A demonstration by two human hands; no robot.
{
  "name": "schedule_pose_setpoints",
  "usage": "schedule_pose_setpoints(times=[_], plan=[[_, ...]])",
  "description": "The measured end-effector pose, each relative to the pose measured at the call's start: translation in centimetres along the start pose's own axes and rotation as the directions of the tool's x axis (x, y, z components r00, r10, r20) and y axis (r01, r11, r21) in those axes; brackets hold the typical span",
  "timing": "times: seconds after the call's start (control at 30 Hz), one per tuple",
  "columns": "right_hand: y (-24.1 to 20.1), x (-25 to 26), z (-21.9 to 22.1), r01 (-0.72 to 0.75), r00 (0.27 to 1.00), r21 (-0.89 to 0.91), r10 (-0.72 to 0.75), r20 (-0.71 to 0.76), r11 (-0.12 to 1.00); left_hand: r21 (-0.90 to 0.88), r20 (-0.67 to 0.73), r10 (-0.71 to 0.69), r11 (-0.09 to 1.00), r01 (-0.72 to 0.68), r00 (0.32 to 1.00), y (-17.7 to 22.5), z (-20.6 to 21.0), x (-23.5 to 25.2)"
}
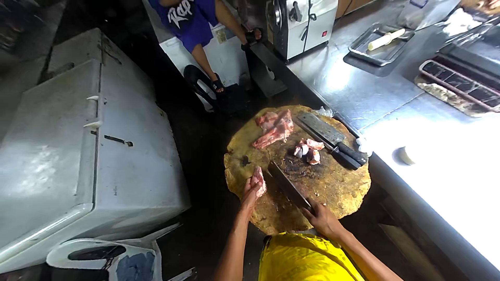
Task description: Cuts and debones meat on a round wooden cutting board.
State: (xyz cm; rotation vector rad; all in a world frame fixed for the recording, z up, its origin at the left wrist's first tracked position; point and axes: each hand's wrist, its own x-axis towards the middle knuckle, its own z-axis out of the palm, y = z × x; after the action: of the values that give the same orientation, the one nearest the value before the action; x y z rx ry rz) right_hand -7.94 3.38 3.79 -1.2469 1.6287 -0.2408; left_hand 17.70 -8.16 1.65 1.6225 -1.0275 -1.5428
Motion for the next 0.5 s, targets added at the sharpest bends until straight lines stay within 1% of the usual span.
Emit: schedule_pose_setpoints(times=[0.03,0.07,0.1,0.13,0.17,0.23,0.27,0.3,0.37,0.43,0.5], plan=[[1.2,-0.5,0.4,-0.007,1.000,0.048,0.009,-0.028,0.999,-0.143,0.006,0.055,0.988,-0.054,0.998,-0.1,0.3,-0.3],[2.0,-1.0,0.8,-0.011,0.998,0.105,0.017,-0.057,0.994,-0.209,0.012,0.111,0.972,-0.106,0.994,-0.5,0.6,-0.4],[2.6,-1.2,1.0,-0.009,0.996,0.152,0.023,-0.091,0.988,-0.194,0.015,0.160,0.969,-0.154,0.987,-1.0,0.9,-0.5],[2.8,-1.3,1.2,-0.004,0.992,0.185,0.027,-0.121,0.983,-0.101,0.005,0.196,0.976,-0.194,0.981,-1.6,1.3,-0.5],[2.7,-1.4,1.3,0.000,0.990,0.193,0.027,-0.137,0.981,0.036,-0.011,0.209,0.977,-0.208,0.978,-2.1,1.5,-0.6],[1.9,-1.8,1.3,0.019,0.989,0.135,0.001,-0.149,0.991,0.294,-0.048,0.202,0.939,-0.180,0.978,-2.4,1.7,-1.4],[1.4,-2.1,1.3,0.041,0.988,0.112,-0.024,-0.153,0.993,0.390,-0.064,0.191,0.908,-0.151,0.979,-2.1,1.8,-2.0],[0.9,-2.4,1.1,0.071,0.986,0.102,-0.055,-0.157,0.992,0.457,-0.069,0.185,0.879,-0.134,0.980,-1.7,1.8,-2.6],[-0.2,-3.3,0.9,0.165,0.973,0.080,-0.149,-0.178,0.983,0.537,-0.053,0.206,0.831,-0.146,0.977,-1.3,1.9,-3.5],[-1.2,-3.9,1.0,0.302,0.927,0.061,-0.278,-0.251,0.951,0.627,-0.027,0.240,0.760,-0.171,0.970,-1.5,2.1,-3.7],[-1.8,-4.2,1.3,0.395,0.877,0.029,-0.367,-0.310,0.918,0.717,0.010,0.222,0.678,-0.161,0.975,-1.0,2.5,-4.0]])
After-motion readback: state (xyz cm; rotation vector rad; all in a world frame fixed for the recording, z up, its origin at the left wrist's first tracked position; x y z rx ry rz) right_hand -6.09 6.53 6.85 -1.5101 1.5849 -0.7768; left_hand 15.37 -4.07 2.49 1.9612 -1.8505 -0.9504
